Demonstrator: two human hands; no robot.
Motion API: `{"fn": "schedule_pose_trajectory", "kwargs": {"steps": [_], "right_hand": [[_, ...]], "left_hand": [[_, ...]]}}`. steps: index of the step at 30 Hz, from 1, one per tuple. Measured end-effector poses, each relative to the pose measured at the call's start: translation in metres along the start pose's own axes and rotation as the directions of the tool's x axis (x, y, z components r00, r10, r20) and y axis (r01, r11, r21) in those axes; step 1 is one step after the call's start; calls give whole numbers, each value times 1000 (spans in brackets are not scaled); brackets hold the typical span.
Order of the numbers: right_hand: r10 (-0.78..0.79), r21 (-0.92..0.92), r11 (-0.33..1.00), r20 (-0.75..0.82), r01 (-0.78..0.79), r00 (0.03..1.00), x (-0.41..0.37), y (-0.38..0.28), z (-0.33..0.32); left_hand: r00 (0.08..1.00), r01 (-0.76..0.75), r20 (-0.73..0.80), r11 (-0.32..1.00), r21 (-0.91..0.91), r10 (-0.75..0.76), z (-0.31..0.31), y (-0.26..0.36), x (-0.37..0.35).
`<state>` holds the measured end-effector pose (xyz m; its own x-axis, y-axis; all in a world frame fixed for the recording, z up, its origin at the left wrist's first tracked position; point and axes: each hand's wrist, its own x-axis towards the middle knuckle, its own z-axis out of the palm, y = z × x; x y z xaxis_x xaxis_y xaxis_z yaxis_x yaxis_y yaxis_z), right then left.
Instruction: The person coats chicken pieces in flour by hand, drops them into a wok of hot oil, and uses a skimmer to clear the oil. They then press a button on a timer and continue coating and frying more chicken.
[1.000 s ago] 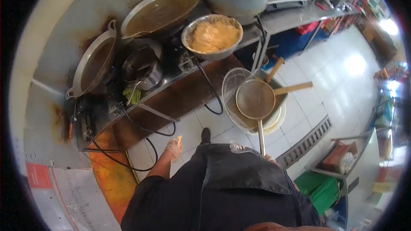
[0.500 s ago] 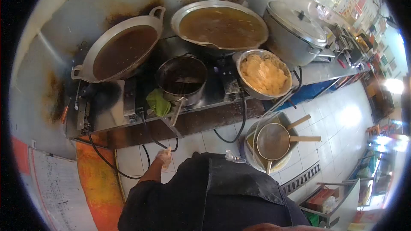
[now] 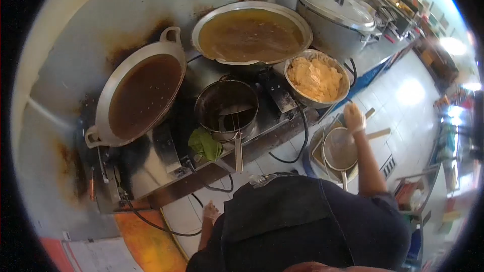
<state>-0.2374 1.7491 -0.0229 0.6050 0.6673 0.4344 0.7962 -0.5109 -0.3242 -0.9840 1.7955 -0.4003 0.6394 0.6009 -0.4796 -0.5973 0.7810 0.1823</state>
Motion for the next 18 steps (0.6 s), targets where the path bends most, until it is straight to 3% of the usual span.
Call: {"fn": "schedule_pose_trajectory", "kwargs": {"steps": [2,3,4,5,6,9,10,11,12,13,16,17,18], "right_hand": [[139,239,954,174,-178,975,39,-29,-13],[12,156,987,171,-39,985,63,-12,9],[-152,-44,985,245,168,957,83,-4,21],[-312,-211,898,311,385,898,103,3,33],[-436,-416,648,484,638,759,119,-5,38],[-390,-135,880,342,455,855,148,-29,82],[-380,-219,824,472,523,796,152,-47,86],[-348,-291,750,591,594,728,158,-64,88],[-298,-345,660,695,667,654,167,-75,88],[-192,-267,798,738,540,647,175,-77,108],[-274,-189,771,764,608,585,189,-56,152],[-249,-305,573,819,761,516,201,-38,187],[-251,-274,571,839,774,482,205,-40,185]], "left_hand": [[1000,-5,-7,998,-69,5,-4,-4,-10],[993,-48,-100,991,126,61,-3,-4,-15],[974,-50,-192,946,321,116,-2,-4,-20],[946,-41,-260,865,501,195,0,-5,-23],[908,-14,-306,752,660,285,8,-6,-26],[756,161,-300,279,947,582,27,-3,-35],[746,-37,-352,563,826,565,27,-1,-39],[748,-237,-393,769,594,535,27,0,-43],[760,-411,-418,867,282,497,30,2,-43],[707,-430,-414,813,391,573,49,7,-48],[552,-421,-396,655,627,734,112,36,-59],[515,-394,-418,640,660,748,140,47,-60],[478,-363,-437,625,691,762,166,54,-62]]}}
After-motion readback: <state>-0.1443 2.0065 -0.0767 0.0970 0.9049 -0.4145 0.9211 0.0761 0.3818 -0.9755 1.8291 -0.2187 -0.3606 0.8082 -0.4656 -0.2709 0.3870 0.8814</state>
